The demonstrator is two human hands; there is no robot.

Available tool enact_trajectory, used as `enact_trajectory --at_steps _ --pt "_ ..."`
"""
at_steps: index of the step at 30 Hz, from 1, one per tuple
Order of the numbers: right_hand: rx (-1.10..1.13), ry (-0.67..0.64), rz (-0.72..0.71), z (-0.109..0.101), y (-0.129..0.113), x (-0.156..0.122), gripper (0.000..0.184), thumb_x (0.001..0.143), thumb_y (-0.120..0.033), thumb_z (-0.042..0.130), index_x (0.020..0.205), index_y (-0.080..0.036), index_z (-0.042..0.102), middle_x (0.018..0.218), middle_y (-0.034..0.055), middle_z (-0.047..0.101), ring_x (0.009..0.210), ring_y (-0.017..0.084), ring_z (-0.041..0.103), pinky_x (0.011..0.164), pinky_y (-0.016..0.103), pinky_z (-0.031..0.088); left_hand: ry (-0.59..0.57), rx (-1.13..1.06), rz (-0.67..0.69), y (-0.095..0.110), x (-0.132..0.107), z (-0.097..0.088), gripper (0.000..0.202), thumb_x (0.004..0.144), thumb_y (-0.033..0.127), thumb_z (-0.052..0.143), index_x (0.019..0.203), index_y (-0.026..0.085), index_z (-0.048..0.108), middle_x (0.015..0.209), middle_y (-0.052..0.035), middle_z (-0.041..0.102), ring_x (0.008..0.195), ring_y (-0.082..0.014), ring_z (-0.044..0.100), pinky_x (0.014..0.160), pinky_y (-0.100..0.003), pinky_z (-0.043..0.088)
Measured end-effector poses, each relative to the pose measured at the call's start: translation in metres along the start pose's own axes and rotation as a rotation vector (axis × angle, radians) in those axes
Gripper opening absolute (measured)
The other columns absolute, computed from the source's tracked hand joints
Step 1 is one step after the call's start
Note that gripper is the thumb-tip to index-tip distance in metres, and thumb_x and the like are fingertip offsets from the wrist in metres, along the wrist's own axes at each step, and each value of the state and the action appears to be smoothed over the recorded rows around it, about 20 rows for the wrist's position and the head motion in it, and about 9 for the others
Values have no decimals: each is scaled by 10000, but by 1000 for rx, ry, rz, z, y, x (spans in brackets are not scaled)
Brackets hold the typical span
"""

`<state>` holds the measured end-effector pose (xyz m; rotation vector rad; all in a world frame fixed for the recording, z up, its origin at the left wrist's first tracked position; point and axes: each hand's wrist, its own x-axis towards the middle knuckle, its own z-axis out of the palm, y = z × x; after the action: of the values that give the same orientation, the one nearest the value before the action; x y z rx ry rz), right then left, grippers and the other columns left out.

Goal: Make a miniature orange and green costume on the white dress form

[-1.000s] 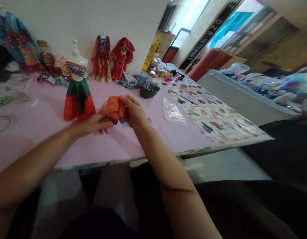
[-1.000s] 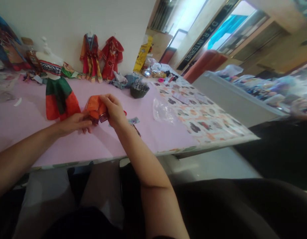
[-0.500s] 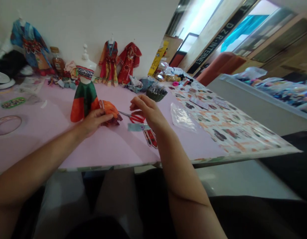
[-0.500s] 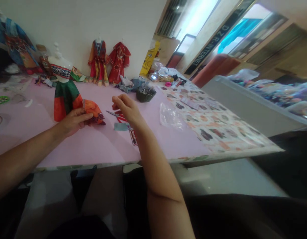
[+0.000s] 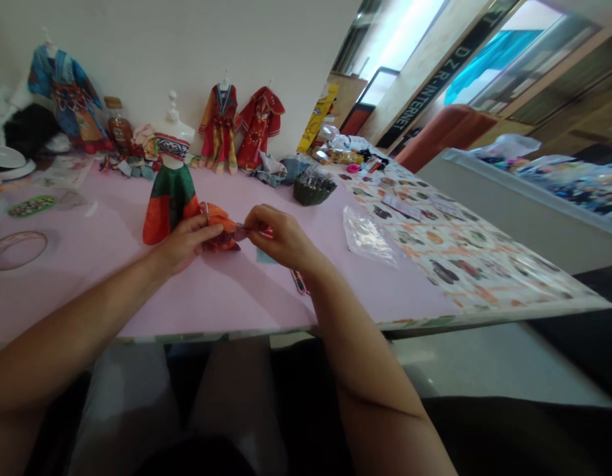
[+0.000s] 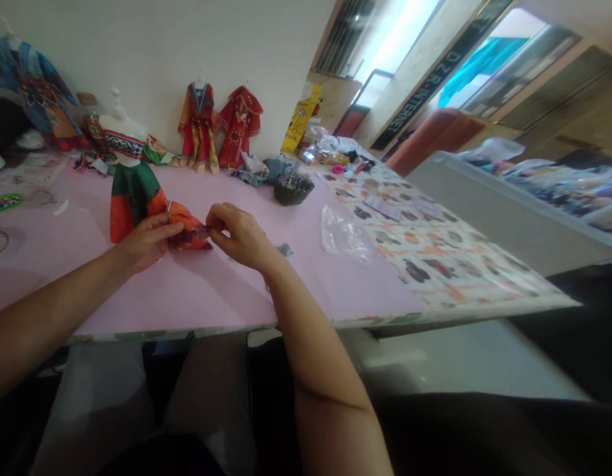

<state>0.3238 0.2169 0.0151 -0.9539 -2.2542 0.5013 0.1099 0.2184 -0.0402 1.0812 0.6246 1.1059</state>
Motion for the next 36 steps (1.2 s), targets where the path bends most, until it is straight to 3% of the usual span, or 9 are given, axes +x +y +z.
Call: enact_trajectory --at_steps 3,8,15,19,23,28,32,36 --pt "21 21 14 -8 3 -1 44 819 -179 574 805 -221 575 801 10 588 740 160 549 715 316 448 13 0 -19 1 0 -1 298 723 348 871 946 172 784 897 -59 792 822 -181 721 777 -316 575" --pt "155 44 92 -17 8 0 117 877 -286 653 798 -219 597 735 -8 579 691 150 504 669 305 424 29 -30 -72 2 1 -4 215 675 270 827 846 170 745 700 9 690 622 -121 617 649 -263 532" --pt "294 51 139 -16 13 0 153 877 -311 702 842 -205 598 776 -7 586 688 126 501 667 293 429 24 -16 -75 3 1 -1 166 676 262 794 792 170 716 683 1 689 600 -118 608 614 -253 523" --pt "414 15 109 -19 9 -3 223 839 -308 720 1021 -214 633 994 48 663 925 183 624 796 314 521 8 -10 -73 3 2 -2 165 688 274 804 748 172 690 668 3 678 600 -116 625 616 -242 527" --pt "461 75 61 -24 2 -5 312 838 -359 724 1117 -253 633 1169 65 652 1094 219 623 911 357 552 6 -25 -75 5 2 -3 205 700 275 809 867 186 729 807 -20 750 665 -129 659 647 -251 541" --pt "136 59 -57 -13 -9 -5 191 916 -398 712 1012 -248 645 1070 60 650 1017 222 608 940 399 529 23 -29 -96 6 1 -5 212 704 290 830 874 193 748 867 -45 770 745 -156 679 670 -259 546" --pt "-211 39 -217 8 -11 -4 91 983 -317 644 993 -228 654 1067 93 637 1026 252 568 971 451 485 9 -69 -79 6 1 -4 225 662 295 871 814 193 741 828 -24 741 746 -148 671 697 -261 562" --pt "-348 79 -271 14 -5 -3 174 1055 -262 510 984 -212 661 1089 124 630 1018 259 550 946 453 471 -1 -66 -53 6 0 -1 245 653 319 897 784 187 738 767 -2 696 676 -121 619 689 -265 568"
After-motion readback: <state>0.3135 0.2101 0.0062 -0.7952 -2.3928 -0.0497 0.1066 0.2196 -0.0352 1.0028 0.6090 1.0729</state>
